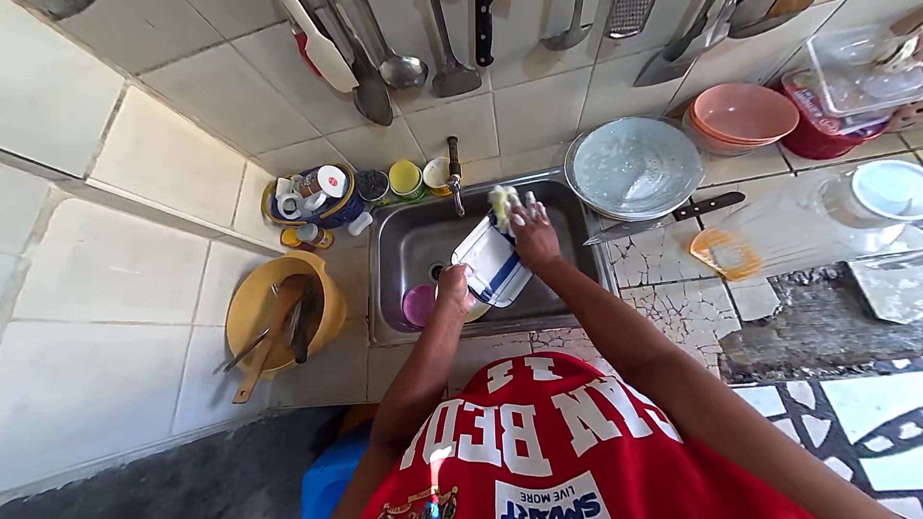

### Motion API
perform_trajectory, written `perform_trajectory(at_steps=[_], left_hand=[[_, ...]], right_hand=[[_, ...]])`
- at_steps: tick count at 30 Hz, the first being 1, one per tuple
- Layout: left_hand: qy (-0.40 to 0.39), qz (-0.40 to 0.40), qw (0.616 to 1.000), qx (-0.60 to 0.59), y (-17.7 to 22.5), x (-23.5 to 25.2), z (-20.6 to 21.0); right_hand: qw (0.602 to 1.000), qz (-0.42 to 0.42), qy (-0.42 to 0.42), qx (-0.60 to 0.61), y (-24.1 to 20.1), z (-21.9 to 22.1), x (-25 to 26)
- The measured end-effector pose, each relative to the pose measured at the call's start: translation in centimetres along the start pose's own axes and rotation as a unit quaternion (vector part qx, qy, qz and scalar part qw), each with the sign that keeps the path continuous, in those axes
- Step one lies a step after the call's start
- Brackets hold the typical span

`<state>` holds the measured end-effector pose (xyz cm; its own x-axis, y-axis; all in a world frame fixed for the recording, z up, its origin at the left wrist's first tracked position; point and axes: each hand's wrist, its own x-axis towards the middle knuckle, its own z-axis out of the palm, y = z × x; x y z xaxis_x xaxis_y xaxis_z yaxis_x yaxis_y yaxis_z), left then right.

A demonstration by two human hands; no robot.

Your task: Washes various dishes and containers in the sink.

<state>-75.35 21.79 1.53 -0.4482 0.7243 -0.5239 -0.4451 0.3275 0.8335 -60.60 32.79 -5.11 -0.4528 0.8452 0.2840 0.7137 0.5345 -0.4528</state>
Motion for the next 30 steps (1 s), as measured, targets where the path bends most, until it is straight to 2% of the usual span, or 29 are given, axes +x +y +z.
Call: perform_trajectory(at_steps=[3,6,8,9,10,12,14,18,21,24,26,28,30], left_hand=[[0.034,-0.007,0.999,-0.017,-0.7,0.0,-0.3],[0.056,-0.003,0.998,-0.038,-1.4,0.3,-0.4],[0.052,0.002,0.997,-0.053,-1.7,0.8,-0.5],[0.05,0.0,0.997,-0.055,-1.7,0.9,-0.4],[0.048,-0.005,0.997,-0.053,-1.6,0.9,-0.4],[0.028,-0.012,0.999,-0.041,-1.4,0.2,0.0],[-0.004,-0.007,1.0,-0.026,-1.3,-1.0,0.7],[0.008,0.006,1.0,-0.022,-1.4,-1.8,0.5],[0.037,0.001,0.999,-0.028,-1.2,-1.3,0.4],[0.071,0.016,0.997,-0.024,-1.2,-0.7,0.1],[0.075,0.026,0.997,-0.016,-1.4,-0.4,0.2],[0.067,0.039,0.997,-0.001,-1.9,-0.7,0.5],[0.046,0.039,0.998,-0.006,-2.0,-1.5,1.1]], right_hand=[[0.994,0.074,-0.082,-0.019,-0.9,0.1,-2.2],[0.97,0.131,-0.206,-0.008,-5.2,-1.6,-5.5],[0.938,0.126,-0.323,0.023,-8.3,-3.5,-6.6],[0.931,0.103,-0.347,0.051,-9.5,-4.0,-6.9],[0.935,0.079,-0.335,0.082,-10.2,-4.0,-7.1],[0.957,0.049,-0.244,0.15,-9.9,-2.6,-6.9],[0.973,0.041,-0.158,0.162,-8.3,-1.1,-5.6],[0.992,0.054,-0.11,0.013,-2.6,0.6,-3.3],[0.986,0.068,-0.144,-0.039,-1.5,-0.6,-3.9],[0.953,0.104,-0.285,-0.006,-5.3,-3.5,-6.1],[0.934,0.087,-0.347,0.026,-8.6,-5.3,-7.2],[0.934,0.071,-0.343,0.07,-10.9,-6.1,-7.4],[0.951,0.083,-0.258,0.149,-10.1,-4.7,-6.6]])
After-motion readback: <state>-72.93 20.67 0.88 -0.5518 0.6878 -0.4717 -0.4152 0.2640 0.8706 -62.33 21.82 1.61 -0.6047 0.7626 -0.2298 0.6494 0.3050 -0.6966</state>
